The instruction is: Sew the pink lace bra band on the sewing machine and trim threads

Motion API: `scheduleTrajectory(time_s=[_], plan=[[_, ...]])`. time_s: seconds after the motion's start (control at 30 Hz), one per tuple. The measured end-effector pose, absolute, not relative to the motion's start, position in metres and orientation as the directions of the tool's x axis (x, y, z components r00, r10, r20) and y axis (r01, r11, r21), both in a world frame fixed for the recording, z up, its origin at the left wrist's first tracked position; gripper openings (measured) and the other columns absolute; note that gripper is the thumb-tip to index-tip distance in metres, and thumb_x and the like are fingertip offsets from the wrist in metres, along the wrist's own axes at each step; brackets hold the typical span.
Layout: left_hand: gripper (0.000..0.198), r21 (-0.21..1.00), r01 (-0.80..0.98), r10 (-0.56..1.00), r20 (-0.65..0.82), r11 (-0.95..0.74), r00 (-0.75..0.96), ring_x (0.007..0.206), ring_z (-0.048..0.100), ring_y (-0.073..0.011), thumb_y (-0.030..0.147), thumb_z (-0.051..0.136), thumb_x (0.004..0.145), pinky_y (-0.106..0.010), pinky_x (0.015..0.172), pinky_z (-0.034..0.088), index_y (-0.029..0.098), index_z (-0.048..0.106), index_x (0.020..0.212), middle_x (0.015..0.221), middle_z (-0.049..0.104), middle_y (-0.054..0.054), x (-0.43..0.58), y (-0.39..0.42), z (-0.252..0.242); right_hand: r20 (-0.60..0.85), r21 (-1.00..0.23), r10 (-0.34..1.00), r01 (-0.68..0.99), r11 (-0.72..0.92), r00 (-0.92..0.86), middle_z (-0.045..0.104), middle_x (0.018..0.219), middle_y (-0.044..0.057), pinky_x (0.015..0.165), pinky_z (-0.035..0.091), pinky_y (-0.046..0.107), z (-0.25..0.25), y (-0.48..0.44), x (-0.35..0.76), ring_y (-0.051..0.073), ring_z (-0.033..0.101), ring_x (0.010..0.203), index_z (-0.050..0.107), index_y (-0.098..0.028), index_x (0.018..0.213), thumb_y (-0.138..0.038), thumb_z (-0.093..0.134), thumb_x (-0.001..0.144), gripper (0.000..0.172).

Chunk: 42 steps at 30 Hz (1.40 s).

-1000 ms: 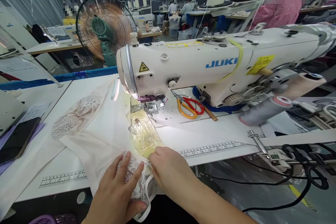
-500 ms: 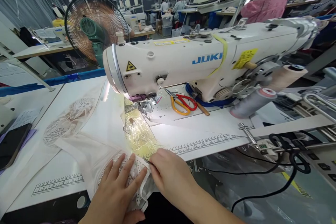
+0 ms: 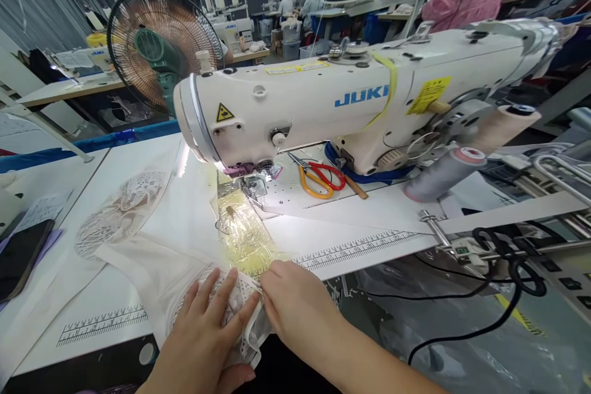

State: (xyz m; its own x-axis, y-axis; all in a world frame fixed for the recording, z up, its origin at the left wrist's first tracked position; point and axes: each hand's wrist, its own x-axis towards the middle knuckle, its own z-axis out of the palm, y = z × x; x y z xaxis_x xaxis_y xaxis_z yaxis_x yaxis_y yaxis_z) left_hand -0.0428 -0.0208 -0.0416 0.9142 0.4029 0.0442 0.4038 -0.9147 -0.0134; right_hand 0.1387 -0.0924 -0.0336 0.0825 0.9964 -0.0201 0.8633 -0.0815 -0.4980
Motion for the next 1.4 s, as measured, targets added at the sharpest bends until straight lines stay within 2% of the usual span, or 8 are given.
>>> scheduleTrajectory(time_s=[0.1, 0.27, 0.4, 0.6, 1.03, 1.17, 1.27, 1.4], plan=[[0.078, -0.019, 0.383, 0.381, 0.053, -0.924, 0.923, 0.122, 0.043, -0.0432, 0.065, 0.067, 0.063, -0.061, 0.091, 0.039, 0.038, 0.043, 0.133, 0.137, 0.047, -0.013, -0.042, -0.022, -0.042, -0.039, -0.482, 0.996, 0.871, -0.091, 0.083, 0.056, 0.076, 0.004, 0.059, 0.037, 0.029, -0.031, -0.101, 0.144, 0.018, 0.052, 0.07, 0.052, -0.018, 0.07, -0.009, 0.042, 0.083, 0.018], [0.08, -0.029, 0.461, 0.459, 0.063, -0.887, 0.886, 0.124, 0.04, -0.0408, 0.056, 0.075, 0.057, -0.06, 0.096, 0.034, 0.039, 0.047, 0.13, 0.138, 0.046, -0.011, -0.039, -0.029, -0.04, -0.024, -0.493, 0.995, 0.865, -0.096, 0.096, 0.055, 0.075, 0.003, 0.059, 0.036, 0.029, -0.03, -0.105, 0.145, 0.018, 0.052, 0.07, 0.052, -0.018, 0.071, -0.01, 0.042, 0.083, 0.017], [0.087, -0.067, 0.461, 0.457, 0.066, -0.885, 0.887, 0.124, 0.04, -0.0419, 0.047, 0.081, 0.052, -0.06, 0.096, 0.034, 0.038, 0.045, 0.131, 0.138, 0.046, -0.013, -0.037, -0.031, -0.041, -0.018, -0.501, 0.993, 0.859, -0.106, 0.112, 0.055, 0.076, 0.004, 0.059, 0.036, 0.028, -0.032, -0.098, 0.139, 0.018, 0.052, 0.071, 0.051, -0.018, 0.07, -0.011, 0.043, 0.084, 0.017], [0.087, -0.083, 0.456, 0.451, 0.072, -0.886, 0.889, 0.123, 0.041, -0.0415, 0.046, 0.081, 0.053, -0.059, 0.095, 0.034, 0.039, 0.044, 0.131, 0.138, 0.045, -0.013, -0.038, -0.03, -0.044, -0.031, -0.517, 0.993, 0.849, -0.111, 0.111, 0.056, 0.075, 0.004, 0.059, 0.036, 0.029, -0.035, -0.1, 0.139, 0.018, 0.053, 0.07, 0.052, -0.018, 0.07, -0.01, 0.043, 0.083, 0.017], [0.096, -0.095, 0.463, 0.463, 0.03, -0.881, 0.886, 0.123, 0.041, -0.0433, 0.03, 0.088, 0.04, -0.061, 0.095, 0.035, 0.038, 0.049, 0.128, 0.138, 0.046, -0.012, -0.034, -0.032, -0.038, -0.061, -0.567, 0.992, 0.814, -0.129, 0.115, 0.056, 0.077, 0.003, 0.061, 0.037, 0.028, -0.033, -0.107, 0.143, 0.017, 0.053, 0.072, 0.054, -0.018, 0.073, -0.01, 0.043, 0.083, 0.017], [0.093, -0.082, 0.455, 0.453, 0.037, -0.887, 0.891, 0.123, 0.041, -0.0432, 0.036, 0.087, 0.044, -0.061, 0.094, 0.036, 0.038, 0.048, 0.128, 0.138, 0.046, -0.013, -0.035, -0.03, -0.038, -0.06, -0.556, 0.991, 0.821, -0.131, 0.117, 0.056, 0.075, 0.003, 0.06, 0.038, 0.029, -0.029, -0.111, 0.147, 0.018, 0.053, 0.07, 0.053, -0.018, 0.071, -0.009, 0.042, 0.081, 0.018], [0.086, -0.055, 0.419, 0.416, 0.058, -0.906, 0.907, 0.121, 0.043, -0.0444, 0.05, 0.08, 0.054, -0.062, 0.091, 0.039, 0.036, 0.046, 0.131, 0.137, 0.046, -0.015, -0.038, -0.026, -0.041, -0.04, -0.576, 0.991, 0.807, -0.129, 0.13, 0.058, 0.075, 0.003, 0.061, 0.041, 0.03, -0.028, -0.113, 0.151, 0.019, 0.055, 0.07, 0.055, -0.019, 0.074, -0.01, 0.041, 0.082, 0.019], [0.085, -0.013, 0.391, 0.389, 0.083, -0.92, 0.918, 0.116, 0.047, -0.0479, 0.07, 0.067, 0.058, -0.066, 0.084, 0.041, 0.035, 0.045, 0.132, 0.135, 0.047, -0.019, -0.041, -0.025, -0.046, 0.179, -0.63, 0.975, 0.777, 0.009, 0.134, 0.064, 0.096, 0.007, 0.073, 0.048, 0.033, -0.032, -0.108, 0.151, 0.02, 0.06, 0.086, 0.052, -0.019, 0.109, -0.016, 0.04, 0.086, 0.027]])
